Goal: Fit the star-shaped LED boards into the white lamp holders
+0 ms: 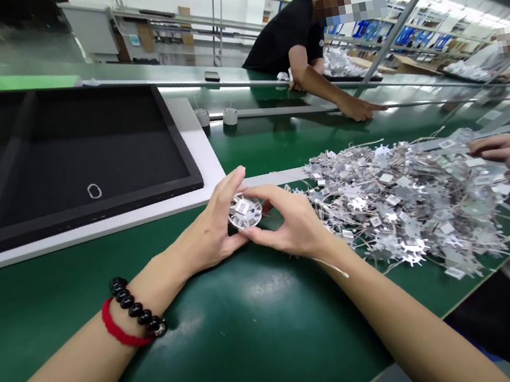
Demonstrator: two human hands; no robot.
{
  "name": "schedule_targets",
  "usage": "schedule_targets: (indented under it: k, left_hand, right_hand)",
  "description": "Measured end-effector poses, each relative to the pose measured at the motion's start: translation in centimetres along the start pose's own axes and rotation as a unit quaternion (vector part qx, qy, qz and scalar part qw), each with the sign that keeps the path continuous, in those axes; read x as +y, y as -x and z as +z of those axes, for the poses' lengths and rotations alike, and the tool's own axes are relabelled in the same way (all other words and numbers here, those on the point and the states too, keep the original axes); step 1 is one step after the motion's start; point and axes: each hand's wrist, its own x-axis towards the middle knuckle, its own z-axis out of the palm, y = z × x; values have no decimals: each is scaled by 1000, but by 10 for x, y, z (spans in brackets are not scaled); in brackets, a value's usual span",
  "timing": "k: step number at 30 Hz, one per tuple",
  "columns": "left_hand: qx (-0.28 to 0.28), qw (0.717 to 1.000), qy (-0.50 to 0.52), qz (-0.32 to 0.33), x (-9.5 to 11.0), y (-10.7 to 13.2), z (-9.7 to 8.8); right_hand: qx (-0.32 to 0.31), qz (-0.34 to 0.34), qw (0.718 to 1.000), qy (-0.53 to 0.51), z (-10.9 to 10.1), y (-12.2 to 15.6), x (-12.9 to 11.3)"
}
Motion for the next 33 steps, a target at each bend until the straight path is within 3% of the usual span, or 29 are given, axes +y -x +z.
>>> schedule_targets:
  k: [3, 6, 9, 12, 15, 19, 23, 25, 28, 31, 33]
  left_hand:
    - [19, 1000, -12, -18, 5, -1, -1]
    - [24, 998, -50, -22, 8, -3, -6]
    - [-4, 997, -83, 0, 9, -5, -9]
    - [-47, 992, -111, 32, 9, -8, -7]
    - [-69, 988, -120, 68, 6, -7, -2]
    - [-64, 988, -117, 78, 3, -3, 0]
    - [-72, 988, -122, 61, 0, 0, 3]
    - [-67, 987, -136, 50, -4, 2, 10]
    - [-17, 989, -138, 50, -13, 7, 29]
    - [24, 990, -129, 52, -22, 11, 43]
    - [35, 990, -124, 52, -25, 11, 45]
  right_hand:
    - [73, 11, 997, 24, -15, -5, -5]
    - [136, 62, 987, 55, -39, -21, -13]
    - [100, 128, 984, 70, -59, -51, -4]
    - [16, 162, 983, 85, -62, -91, 41]
    - [-30, 241, 963, 117, -48, -133, 112]
    - [-9, 321, 936, 145, -18, -184, 205]
    - [40, 373, 908, 185, 15, -227, 268]
    - [55, 386, 899, 199, 29, -245, 290]
    - [65, 390, 896, 204, 47, -267, 310]
    - [70, 360, 909, 197, 62, -283, 312]
    - [46, 309, 933, 178, 71, -291, 305]
